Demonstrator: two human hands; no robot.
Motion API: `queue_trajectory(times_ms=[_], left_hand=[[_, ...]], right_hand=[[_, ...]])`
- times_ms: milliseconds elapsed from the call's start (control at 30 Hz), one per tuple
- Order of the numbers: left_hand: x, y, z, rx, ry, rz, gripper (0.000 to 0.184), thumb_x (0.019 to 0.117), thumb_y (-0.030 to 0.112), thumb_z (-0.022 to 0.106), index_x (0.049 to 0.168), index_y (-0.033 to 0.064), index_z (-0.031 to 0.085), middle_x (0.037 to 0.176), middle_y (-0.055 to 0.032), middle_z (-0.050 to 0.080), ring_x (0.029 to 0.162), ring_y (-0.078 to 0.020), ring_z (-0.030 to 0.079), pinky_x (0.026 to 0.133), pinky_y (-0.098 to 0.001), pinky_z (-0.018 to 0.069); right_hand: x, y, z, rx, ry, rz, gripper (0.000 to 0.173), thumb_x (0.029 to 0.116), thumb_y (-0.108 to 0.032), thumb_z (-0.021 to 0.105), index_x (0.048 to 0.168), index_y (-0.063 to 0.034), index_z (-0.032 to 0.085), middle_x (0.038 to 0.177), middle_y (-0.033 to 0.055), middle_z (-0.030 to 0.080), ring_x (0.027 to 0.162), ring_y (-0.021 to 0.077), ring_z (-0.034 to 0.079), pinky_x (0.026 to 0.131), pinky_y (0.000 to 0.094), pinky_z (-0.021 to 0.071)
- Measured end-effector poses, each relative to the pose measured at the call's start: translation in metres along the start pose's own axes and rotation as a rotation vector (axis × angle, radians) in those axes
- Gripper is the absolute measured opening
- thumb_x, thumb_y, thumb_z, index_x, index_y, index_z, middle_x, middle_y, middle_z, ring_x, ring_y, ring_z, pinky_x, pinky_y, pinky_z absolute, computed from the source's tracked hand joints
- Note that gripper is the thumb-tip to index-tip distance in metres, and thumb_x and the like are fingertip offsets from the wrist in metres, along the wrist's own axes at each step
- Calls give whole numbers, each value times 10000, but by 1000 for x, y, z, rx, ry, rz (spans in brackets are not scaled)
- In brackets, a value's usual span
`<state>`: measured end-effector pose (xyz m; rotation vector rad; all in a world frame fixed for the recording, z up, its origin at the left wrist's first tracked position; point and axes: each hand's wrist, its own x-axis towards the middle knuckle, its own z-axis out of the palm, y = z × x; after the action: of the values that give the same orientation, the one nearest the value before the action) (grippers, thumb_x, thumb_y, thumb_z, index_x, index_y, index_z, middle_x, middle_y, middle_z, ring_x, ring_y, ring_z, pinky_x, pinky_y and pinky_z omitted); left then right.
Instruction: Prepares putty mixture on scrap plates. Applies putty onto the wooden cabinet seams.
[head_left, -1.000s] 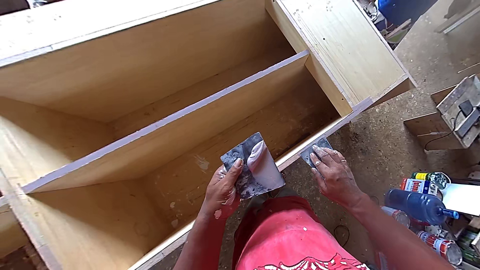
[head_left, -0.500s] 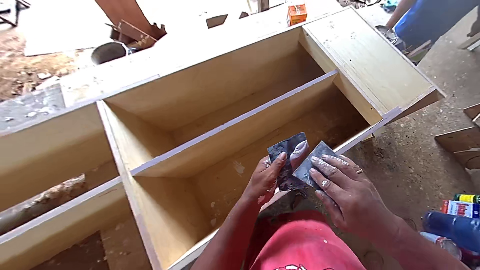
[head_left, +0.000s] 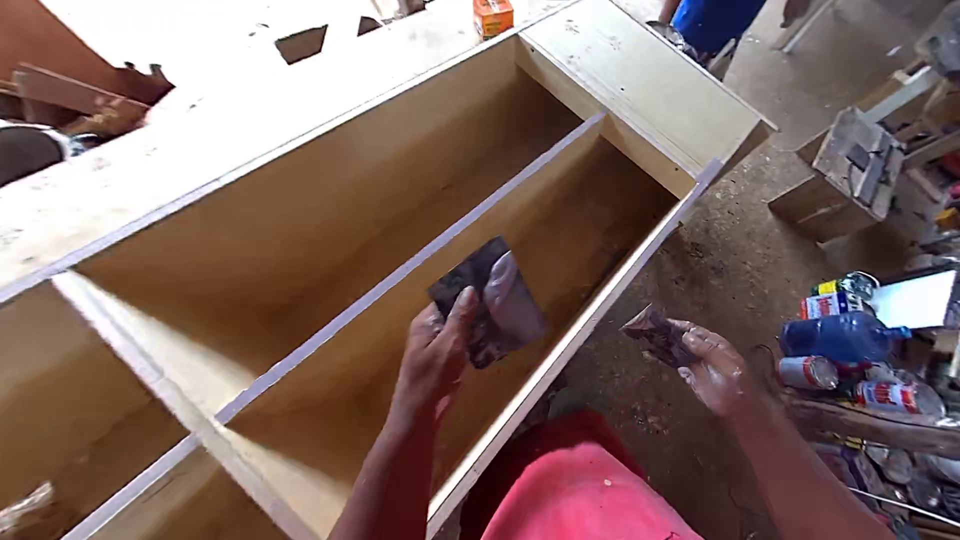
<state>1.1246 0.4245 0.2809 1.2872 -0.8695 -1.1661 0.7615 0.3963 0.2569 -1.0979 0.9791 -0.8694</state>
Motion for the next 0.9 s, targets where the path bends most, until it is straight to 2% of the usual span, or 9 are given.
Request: queue_trajectory(times_ms=[67, 133, 167, 200, 267, 367, 600, 700, 900], left_hand=[[-5, -17, -3, -25, 14, -41, 259, 1074, 281, 487, 1116, 113, 679, 901, -22, 722, 809, -118, 710, 747, -306, 618], [-13, -33, -2, -76, 15, -97, 248, 1071, 247, 477, 1085, 92, 671, 879, -17, 721, 799, -107, 708, 750, -289, 616], [-17, -40, -2, -101, 17, -120, 247, 1068, 238, 474, 1076, 82, 666, 868, -17, 717, 785, -104, 704, 739, -283, 613], [-21, -45, 0, -124, 19, -138, 248, 1069, 231, 469, 1071, 77, 663, 855, -17, 713, 765, -98, 698, 721, -276, 610], [-27, -53, 6, -156, 29, -168, 248, 1071, 214, 457, 1056, 84, 667, 818, -7, 703, 713, -78, 681, 675, -252, 598], [-31, -57, 17, -202, 46, -192, 246, 1070, 192, 447, 1058, 82, 666, 822, -15, 711, 715, -81, 692, 673, -246, 604], [-25, -57, 40, -279, 103, -199, 229, 1066, 173, 463, 1072, 73, 669, 866, -37, 732, 761, -99, 716, 712, -259, 617], [-21, -56, 43, -295, 96, -188, 227, 1067, 172, 463, 1087, 67, 664, 890, -46, 736, 785, -108, 722, 732, -273, 623], [-14, -55, 46, -288, 103, -186, 224, 1067, 185, 468, 1094, 70, 658, 891, -46, 732, 795, -110, 720, 746, -276, 620]], right_hand=[[6, 7, -13, 229, 29, 24, 545, 1025, -338, 450, 1476, -33, 474, 1367, 180, 601, 1182, 312, 637, 990, 501, 555], [17, 14, -23, 98, 62, -74, 531, 1039, -330, 422, 1435, 13, 510, 1336, 185, 627, 1159, 292, 650, 992, 471, 556], [25, 18, -28, -135, 71, -178, 499, 1062, -298, 400, 1392, 40, 560, 1339, 159, 649, 1186, 243, 651, 1023, 422, 547], [36, 21, -35, -447, 51, -294, 478, 1076, -269, 387, 1383, 34, 592, 1407, 136, 629, 1288, 213, 605, 1099, 395, 500], [57, 27, -48, -1065, 45, -489, 449, 1041, -239, 416, 1365, -31, 647, 1466, 124, 588, 1419, 248, 496, 1190, 449, 401], [83, 35, -58, -1430, 6, -589, 453, 1022, -289, 439, 1368, -100, 663, 1510, 102, 553, 1460, 308, 440, 1206, 520, 351], [103, 35, -64, -1520, -96, -574, 439, 1013, -302, 473, 1358, -120, 674, 1518, 81, 550, 1454, 307, 443, 1196, 539, 344], [94, 16, -70, -1519, -129, -565, 420, 1000, -290, 467, 1299, -130, 714, 1444, 68, 617, 1400, 295, 509, 1154, 526, 397], [115, 12, -67, -1531, -128, -582, 439, 997, -296, 474, 1337, -119, 688, 1481, 96, 581, 1428, 317, 473, 1184, 539, 354]])
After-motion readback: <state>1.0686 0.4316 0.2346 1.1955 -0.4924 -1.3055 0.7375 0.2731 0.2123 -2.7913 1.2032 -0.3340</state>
